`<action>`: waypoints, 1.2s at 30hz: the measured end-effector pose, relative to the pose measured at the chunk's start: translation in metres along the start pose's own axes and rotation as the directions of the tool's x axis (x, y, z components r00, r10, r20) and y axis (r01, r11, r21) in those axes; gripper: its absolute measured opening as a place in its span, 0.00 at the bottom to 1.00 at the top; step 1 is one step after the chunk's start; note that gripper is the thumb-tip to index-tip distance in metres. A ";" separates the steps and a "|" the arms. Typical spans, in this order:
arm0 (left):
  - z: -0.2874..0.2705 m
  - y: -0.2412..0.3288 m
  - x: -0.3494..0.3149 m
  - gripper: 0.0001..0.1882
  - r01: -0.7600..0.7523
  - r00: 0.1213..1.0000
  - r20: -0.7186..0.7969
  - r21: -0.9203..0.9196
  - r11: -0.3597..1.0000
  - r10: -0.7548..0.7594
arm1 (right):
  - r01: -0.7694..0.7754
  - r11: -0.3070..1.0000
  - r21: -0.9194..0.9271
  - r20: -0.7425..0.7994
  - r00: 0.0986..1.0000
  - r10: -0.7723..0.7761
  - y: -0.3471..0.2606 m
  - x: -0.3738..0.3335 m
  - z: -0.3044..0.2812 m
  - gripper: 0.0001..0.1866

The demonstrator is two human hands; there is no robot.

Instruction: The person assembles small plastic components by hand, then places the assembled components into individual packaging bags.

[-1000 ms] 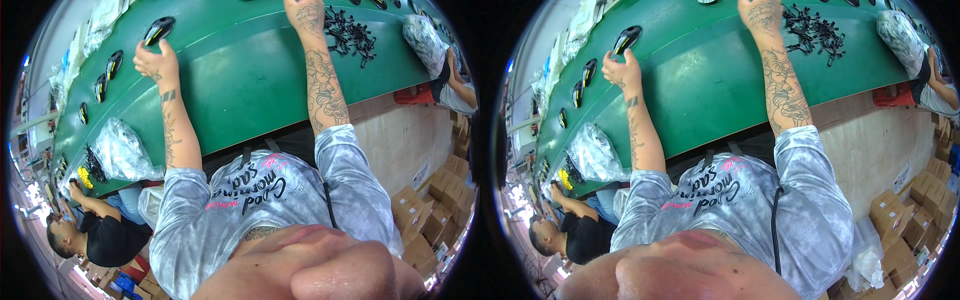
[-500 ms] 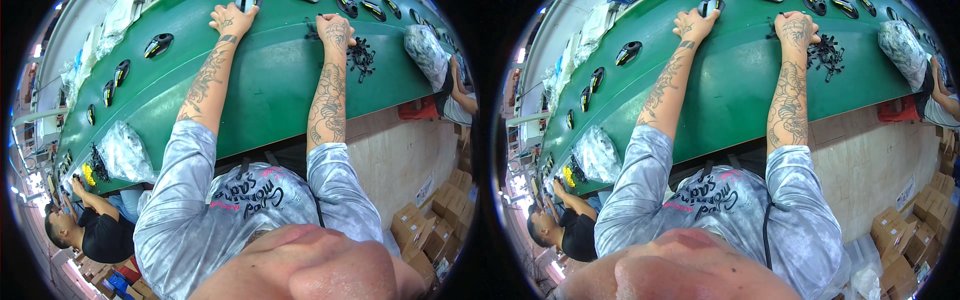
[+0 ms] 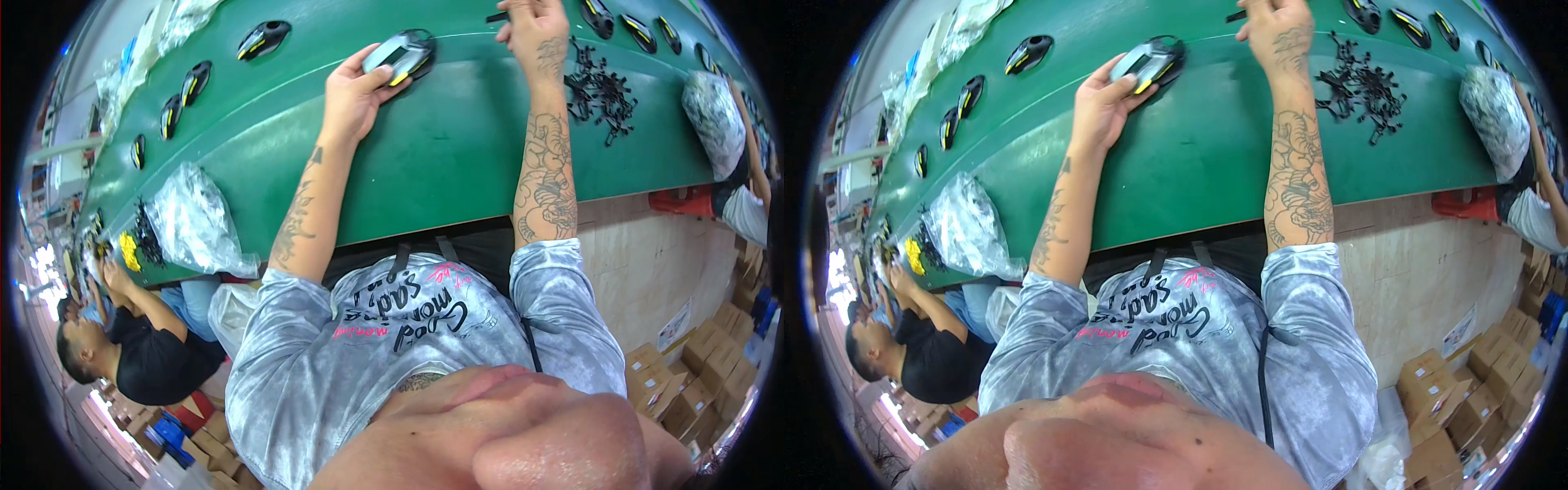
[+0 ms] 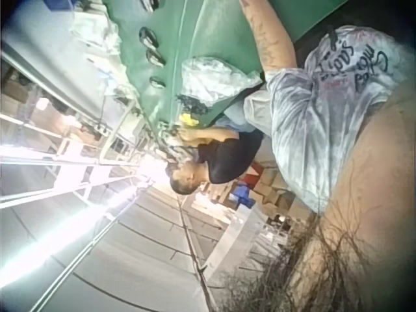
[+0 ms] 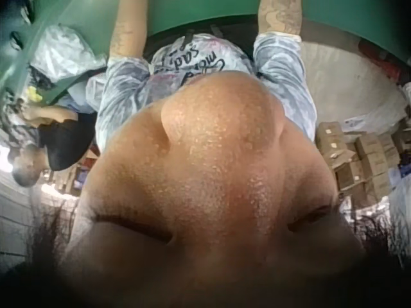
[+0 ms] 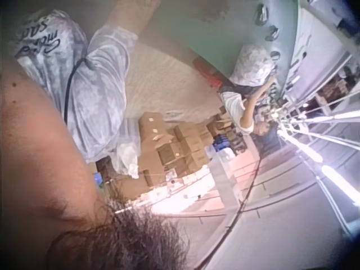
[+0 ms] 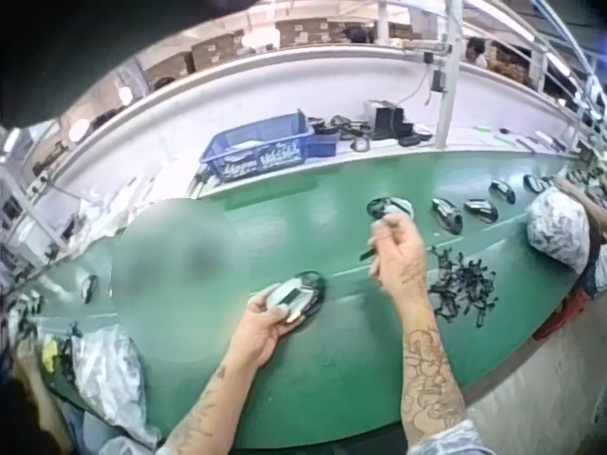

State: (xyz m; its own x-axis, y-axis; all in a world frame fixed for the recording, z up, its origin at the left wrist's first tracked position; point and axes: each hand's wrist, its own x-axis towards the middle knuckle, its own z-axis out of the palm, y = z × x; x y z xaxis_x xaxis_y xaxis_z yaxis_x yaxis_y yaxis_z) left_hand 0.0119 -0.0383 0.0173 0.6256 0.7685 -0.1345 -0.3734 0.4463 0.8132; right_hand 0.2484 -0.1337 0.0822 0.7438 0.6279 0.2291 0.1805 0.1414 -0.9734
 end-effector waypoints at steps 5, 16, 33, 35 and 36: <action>-0.005 -0.002 0.004 0.30 -0.039 0.984 0.176 0.054 0.998 0.029 | 0.397 0.893 -0.215 0.278 0.901 -0.333 -0.008 -0.049 0.063 0.07; -0.020 -0.002 0.006 0.28 0.036 0.980 0.199 -0.124 0.992 -0.010 | 0.507 0.862 -0.024 0.367 0.806 -0.464 0.040 -0.051 0.079 0.08; -0.012 -0.007 0.008 0.25 -0.062 0.997 0.053 0.018 0.998 0.061 | 0.663 0.561 -0.495 0.349 0.743 -0.571 0.007 -0.059 0.085 0.36; -0.012 -0.006 0.008 0.25 -0.059 0.994 0.095 -0.025 0.998 0.062 | 0.485 0.770 -0.414 0.324 0.869 -0.374 0.015 -0.051 0.075 0.37; -0.012 -0.006 0.008 0.25 -0.058 0.993 0.098 -0.025 0.998 0.060 | 0.256 0.912 -0.319 0.324 0.934 -0.149 0.023 -0.046 0.068 0.37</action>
State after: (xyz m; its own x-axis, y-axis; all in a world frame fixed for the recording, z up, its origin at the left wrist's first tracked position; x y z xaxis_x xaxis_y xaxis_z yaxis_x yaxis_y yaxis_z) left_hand 0.0114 -0.0292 0.0047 0.6658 0.7456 -0.0294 -0.4263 0.4124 0.8051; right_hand 0.1743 -0.1074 0.0484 0.4595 0.8136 0.3563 0.5608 0.0454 -0.8267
